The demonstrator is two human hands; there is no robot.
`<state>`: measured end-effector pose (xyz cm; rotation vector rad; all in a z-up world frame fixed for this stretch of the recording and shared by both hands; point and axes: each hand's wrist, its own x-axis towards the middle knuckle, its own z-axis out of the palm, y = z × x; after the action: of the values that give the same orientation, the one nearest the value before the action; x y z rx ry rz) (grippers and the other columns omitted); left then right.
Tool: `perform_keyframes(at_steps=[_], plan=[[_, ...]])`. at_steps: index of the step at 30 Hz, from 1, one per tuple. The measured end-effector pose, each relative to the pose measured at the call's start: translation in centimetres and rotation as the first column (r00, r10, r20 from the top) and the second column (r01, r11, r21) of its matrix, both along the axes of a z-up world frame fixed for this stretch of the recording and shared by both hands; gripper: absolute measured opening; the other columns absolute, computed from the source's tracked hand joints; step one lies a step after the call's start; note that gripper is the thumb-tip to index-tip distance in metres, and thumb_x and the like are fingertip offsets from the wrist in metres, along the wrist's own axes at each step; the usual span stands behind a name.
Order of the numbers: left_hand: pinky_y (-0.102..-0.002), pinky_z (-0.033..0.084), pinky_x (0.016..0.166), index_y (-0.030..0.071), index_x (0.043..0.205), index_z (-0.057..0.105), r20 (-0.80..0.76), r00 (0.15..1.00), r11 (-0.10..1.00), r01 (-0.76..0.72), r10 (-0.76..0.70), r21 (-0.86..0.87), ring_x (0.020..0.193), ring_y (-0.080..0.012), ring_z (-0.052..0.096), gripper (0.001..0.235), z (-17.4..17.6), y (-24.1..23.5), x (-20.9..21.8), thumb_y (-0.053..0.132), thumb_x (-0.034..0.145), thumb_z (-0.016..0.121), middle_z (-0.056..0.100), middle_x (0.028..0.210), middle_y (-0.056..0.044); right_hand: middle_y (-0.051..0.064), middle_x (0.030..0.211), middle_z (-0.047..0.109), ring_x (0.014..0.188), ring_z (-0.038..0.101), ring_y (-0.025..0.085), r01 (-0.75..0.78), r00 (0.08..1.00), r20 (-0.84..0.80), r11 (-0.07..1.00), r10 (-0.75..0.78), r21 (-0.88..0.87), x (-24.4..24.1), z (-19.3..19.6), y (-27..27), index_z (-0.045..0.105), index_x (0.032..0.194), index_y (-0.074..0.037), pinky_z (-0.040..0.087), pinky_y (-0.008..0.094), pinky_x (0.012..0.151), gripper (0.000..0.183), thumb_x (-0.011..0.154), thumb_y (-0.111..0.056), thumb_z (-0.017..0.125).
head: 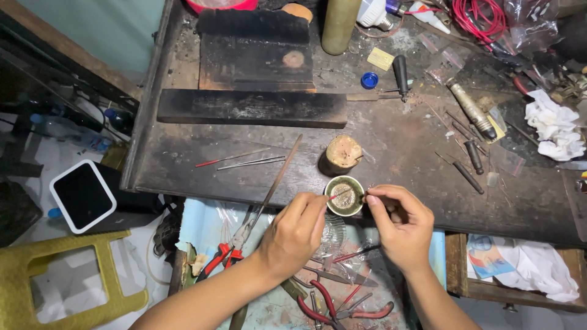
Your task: The person is filing and shaping a small metal ring at a jewelry workbench, using a needle file and pliers to refine the piece.
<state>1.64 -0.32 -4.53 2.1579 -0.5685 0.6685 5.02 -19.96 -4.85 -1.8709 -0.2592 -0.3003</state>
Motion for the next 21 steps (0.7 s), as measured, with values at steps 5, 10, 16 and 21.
perform_keyframes(at_steps=[5,10,16,21], plan=[[-0.034,0.060,0.070,-0.010,0.108,0.065,0.003,0.999,0.998,-0.036,0.036,-0.058,0.079,-0.0306,0.065,0.012,-0.3,0.5,0.3,-0.010,0.098,0.058,0.057,0.095,-0.019,0.008,0.096,0.075,0.078,0.063,0.009,-0.004,1.000,-0.027,1.000,0.003,-0.017,0.0,0.0,0.0,0.074,0.097,-0.003,0.049,0.019,0.067,0.003,0.094,-0.004,0.073],[-0.035,0.058,0.075,-0.009,0.105,0.061,-0.024,0.999,0.992,-0.036,0.034,-0.123,0.085,-0.0298,0.065,0.010,-0.9,0.4,0.6,-0.005,0.099,0.054,0.060,0.096,-0.019,0.010,0.099,0.074,0.088,0.067,0.012,-0.024,0.998,-0.056,0.998,0.028,0.057,0.3,-0.5,-0.2,0.073,0.100,-0.001,0.054,0.020,0.077,0.006,0.094,-0.002,0.072],[-0.031,0.056,0.053,0.003,0.096,0.067,0.026,0.980,0.975,-0.195,0.199,-0.110,0.065,-0.0267,0.067,0.006,-2.1,-0.1,1.3,0.002,0.092,0.062,0.059,0.080,-0.008,0.019,0.091,0.072,0.078,0.069,0.016,-0.005,0.998,-0.058,0.981,0.017,0.192,0.6,-0.6,-0.1,0.074,0.096,0.007,0.063,0.032,0.075,0.006,0.090,0.009,0.073],[-0.028,0.055,0.048,0.004,0.094,0.066,0.053,0.976,0.975,-0.208,0.212,-0.079,0.060,-0.0247,0.066,0.004,-1.9,-0.1,1.2,0.003,0.092,0.062,0.059,0.076,-0.007,0.020,0.089,0.071,0.078,0.072,0.019,-0.042,0.998,-0.030,0.979,0.049,0.197,0.7,-0.3,-0.1,0.073,0.095,0.008,0.064,0.033,0.075,0.006,0.092,0.011,0.069]])
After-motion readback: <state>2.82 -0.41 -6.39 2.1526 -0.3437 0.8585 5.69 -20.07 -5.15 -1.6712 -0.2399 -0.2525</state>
